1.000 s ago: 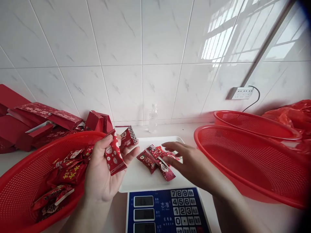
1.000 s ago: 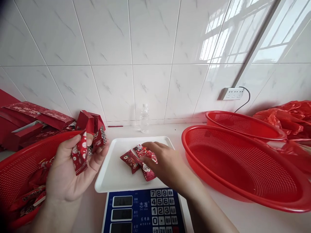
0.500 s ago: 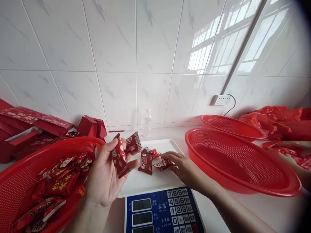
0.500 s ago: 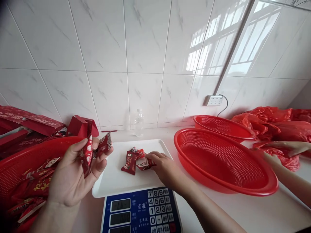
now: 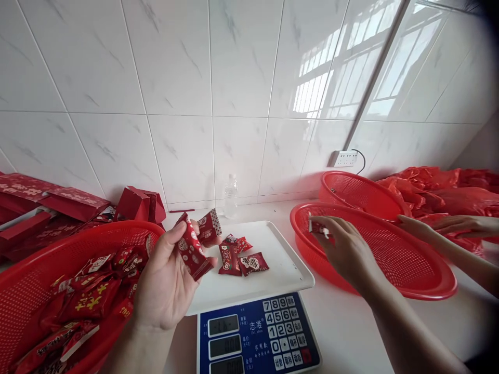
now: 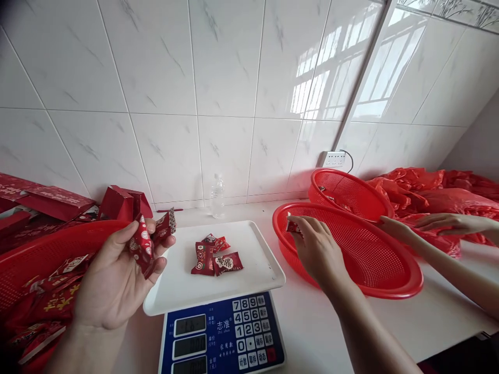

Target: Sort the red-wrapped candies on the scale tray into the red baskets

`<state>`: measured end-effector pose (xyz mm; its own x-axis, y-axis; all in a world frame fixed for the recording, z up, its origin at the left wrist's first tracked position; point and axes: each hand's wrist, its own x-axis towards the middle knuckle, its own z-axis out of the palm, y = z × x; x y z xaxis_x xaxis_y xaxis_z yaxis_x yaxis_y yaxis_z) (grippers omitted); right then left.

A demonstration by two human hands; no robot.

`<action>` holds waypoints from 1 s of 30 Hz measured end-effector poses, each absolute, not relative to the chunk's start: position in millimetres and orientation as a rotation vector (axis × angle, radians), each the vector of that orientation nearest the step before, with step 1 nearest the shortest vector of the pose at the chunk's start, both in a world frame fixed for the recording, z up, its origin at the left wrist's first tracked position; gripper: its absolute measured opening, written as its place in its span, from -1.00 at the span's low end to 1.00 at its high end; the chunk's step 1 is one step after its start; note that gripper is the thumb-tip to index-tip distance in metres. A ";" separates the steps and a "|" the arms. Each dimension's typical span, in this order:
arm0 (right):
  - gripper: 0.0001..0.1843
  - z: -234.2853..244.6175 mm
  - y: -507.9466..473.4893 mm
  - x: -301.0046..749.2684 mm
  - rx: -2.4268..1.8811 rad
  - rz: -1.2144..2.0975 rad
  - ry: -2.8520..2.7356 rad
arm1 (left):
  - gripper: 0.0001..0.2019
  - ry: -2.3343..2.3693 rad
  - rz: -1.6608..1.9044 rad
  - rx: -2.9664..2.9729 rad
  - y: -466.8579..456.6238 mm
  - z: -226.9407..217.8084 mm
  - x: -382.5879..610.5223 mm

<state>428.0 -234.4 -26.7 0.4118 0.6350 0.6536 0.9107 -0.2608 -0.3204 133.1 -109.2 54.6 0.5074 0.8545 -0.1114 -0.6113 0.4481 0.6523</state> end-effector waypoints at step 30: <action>-0.53 -31.2 -211.5 442.7 -2.208 -0.374 -1.324 | -0.78 0.258 0.904 0.700 -105.3 40.4 127.1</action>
